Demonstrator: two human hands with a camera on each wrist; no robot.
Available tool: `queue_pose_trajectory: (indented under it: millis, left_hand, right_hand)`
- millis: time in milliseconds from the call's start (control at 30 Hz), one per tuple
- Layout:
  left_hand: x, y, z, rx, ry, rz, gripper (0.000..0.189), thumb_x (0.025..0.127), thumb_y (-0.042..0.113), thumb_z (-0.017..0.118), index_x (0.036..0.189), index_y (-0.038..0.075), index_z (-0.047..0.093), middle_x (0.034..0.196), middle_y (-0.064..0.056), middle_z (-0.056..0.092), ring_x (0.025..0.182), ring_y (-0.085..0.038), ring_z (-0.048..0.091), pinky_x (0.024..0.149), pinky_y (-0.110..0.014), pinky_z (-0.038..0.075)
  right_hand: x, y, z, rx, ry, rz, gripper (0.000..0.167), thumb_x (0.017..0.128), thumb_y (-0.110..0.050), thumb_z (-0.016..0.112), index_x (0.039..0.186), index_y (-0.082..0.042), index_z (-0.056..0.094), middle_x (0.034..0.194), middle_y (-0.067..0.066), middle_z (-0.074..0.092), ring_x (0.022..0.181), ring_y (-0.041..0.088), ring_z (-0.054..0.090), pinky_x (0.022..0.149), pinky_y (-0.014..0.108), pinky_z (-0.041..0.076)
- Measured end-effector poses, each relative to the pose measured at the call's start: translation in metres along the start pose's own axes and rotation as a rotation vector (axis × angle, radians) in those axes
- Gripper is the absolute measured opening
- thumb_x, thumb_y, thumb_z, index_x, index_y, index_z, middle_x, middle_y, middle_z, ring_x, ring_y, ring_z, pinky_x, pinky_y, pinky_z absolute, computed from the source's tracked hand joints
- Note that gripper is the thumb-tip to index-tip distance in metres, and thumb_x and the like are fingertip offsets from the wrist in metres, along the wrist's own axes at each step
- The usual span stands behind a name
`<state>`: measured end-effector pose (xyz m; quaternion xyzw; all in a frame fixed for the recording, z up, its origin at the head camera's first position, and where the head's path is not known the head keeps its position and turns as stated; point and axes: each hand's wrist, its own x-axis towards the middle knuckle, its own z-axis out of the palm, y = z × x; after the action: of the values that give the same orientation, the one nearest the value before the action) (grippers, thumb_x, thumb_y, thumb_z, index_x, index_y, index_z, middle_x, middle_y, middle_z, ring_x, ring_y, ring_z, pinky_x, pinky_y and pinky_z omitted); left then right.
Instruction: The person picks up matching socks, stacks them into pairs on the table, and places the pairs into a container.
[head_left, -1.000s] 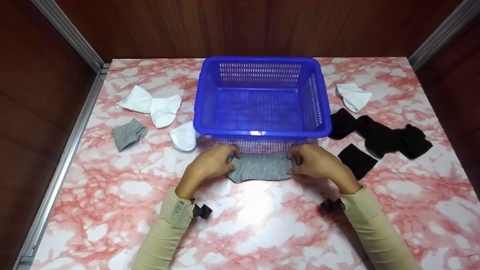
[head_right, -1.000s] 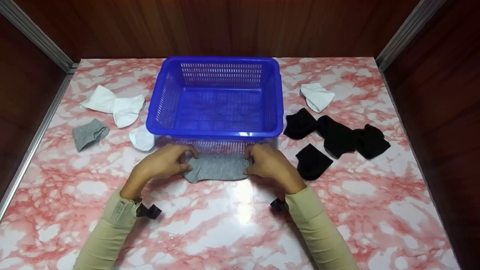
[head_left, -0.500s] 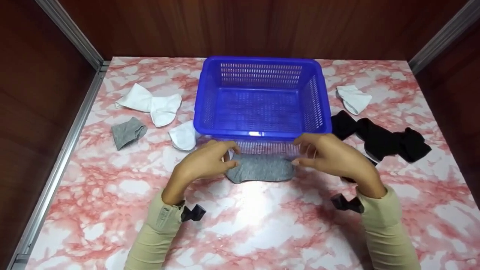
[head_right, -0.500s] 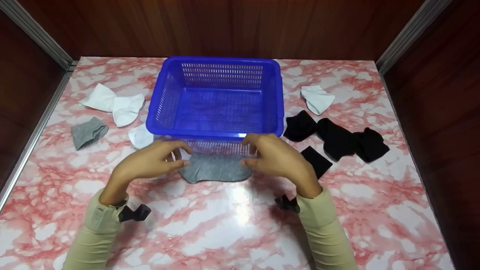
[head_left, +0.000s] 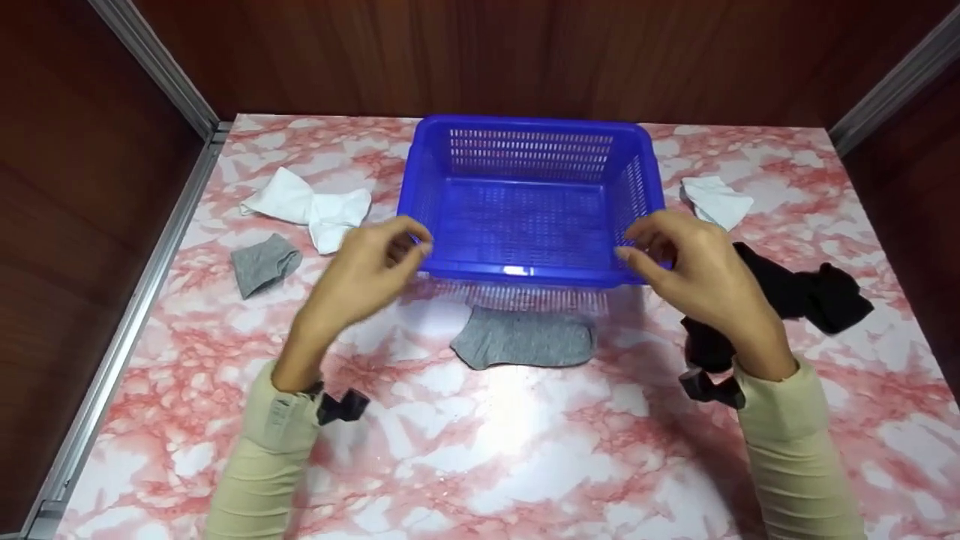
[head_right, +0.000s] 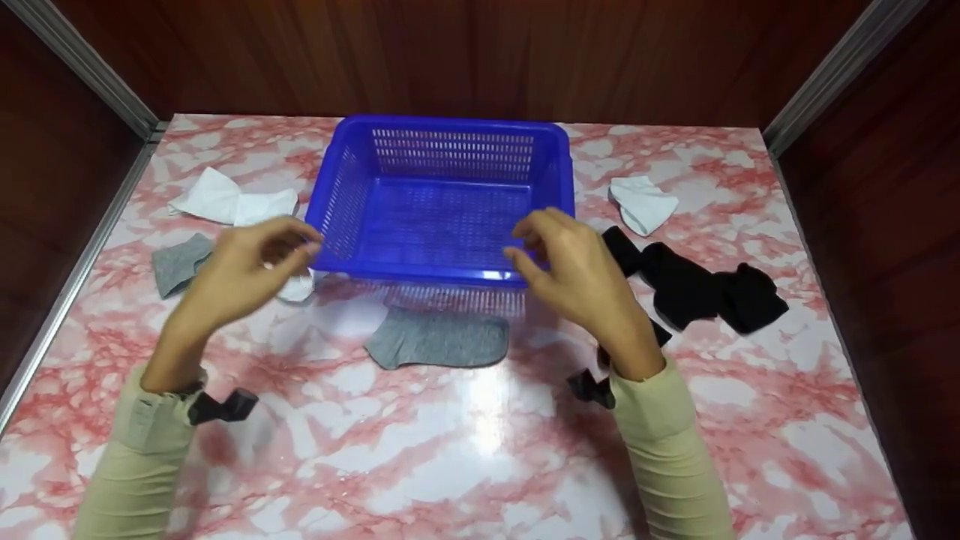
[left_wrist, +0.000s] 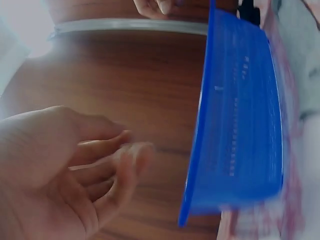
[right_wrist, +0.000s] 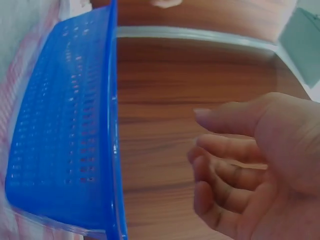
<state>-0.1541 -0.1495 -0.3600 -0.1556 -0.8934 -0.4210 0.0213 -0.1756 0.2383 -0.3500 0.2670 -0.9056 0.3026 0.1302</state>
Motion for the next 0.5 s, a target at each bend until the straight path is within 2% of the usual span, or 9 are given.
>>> queue_pose_trajectory:
  millis: [133,233,300,367,433,500]
  left_hand:
    - [0.006,-0.017,-0.012,-0.020,0.128,-0.003,0.019,0.102,0.008,0.064,0.117,-0.001,0.073,0.105,-0.016,0.077,0.094,-0.027,0.072,0.087,-0.040,0.061]
    - [0.012,-0.030,-0.021,-0.024,0.211,-0.013,0.022,0.101,0.005,0.065,0.120,-0.001,0.072,0.113,-0.019,0.076,0.103,-0.031,0.072,0.093,-0.044,0.060]
    - [0.017,-0.038,-0.027,-0.017,0.257,-0.025,0.024,0.100,0.005,0.065,0.122,-0.001,0.072,0.117,-0.020,0.076,0.108,-0.033,0.071,0.096,-0.045,0.060]
    - [0.021,-0.047,-0.033,-0.008,0.288,-0.045,0.025,0.100,0.007,0.065,0.123,-0.001,0.072,0.121,-0.021,0.075,0.112,-0.034,0.071,0.099,-0.046,0.059]
    - [0.024,-0.058,-0.038,-0.004,0.313,-0.084,0.026,0.100,0.010,0.067,0.124,0.000,0.072,0.123,-0.020,0.074,0.114,-0.032,0.071,0.100,-0.043,0.059]
    - [0.025,-0.069,-0.043,-0.004,0.325,-0.129,0.027,0.101,0.014,0.067,0.125,0.002,0.072,0.124,-0.019,0.074,0.115,-0.029,0.070,0.100,-0.040,0.059]
  right_hand:
    - [0.010,0.007,0.001,0.015,0.041,-0.014,0.011,0.092,-0.008,0.080,0.097,-0.002,0.073,0.086,0.009,0.069,0.076,0.014,0.059,0.070,0.011,0.044]
    - [0.018,0.015,0.002,-0.012,0.072,0.003,0.014,0.092,-0.009,0.078,0.101,0.000,0.072,0.096,0.013,0.070,0.085,0.018,0.064,0.078,0.014,0.047]
    - [0.023,0.021,0.003,-0.027,0.081,0.039,0.021,0.093,-0.010,0.078,0.108,0.002,0.071,0.105,0.016,0.070,0.093,0.024,0.067,0.086,0.024,0.055]
    - [0.027,0.028,0.005,-0.038,0.078,0.077,0.030,0.094,-0.012,0.077,0.118,0.003,0.068,0.117,0.020,0.068,0.105,0.032,0.068,0.095,0.040,0.057]
    - [0.031,0.036,0.008,-0.035,0.059,0.117,0.039,0.094,-0.015,0.077,0.127,0.003,0.065,0.131,0.022,0.064,0.121,0.040,0.064,0.106,0.055,0.052]
    - [0.034,0.044,0.011,-0.030,0.044,0.143,0.047,0.095,-0.017,0.077,0.134,0.004,0.062,0.142,0.025,0.059,0.133,0.043,0.057,0.115,0.060,0.045]
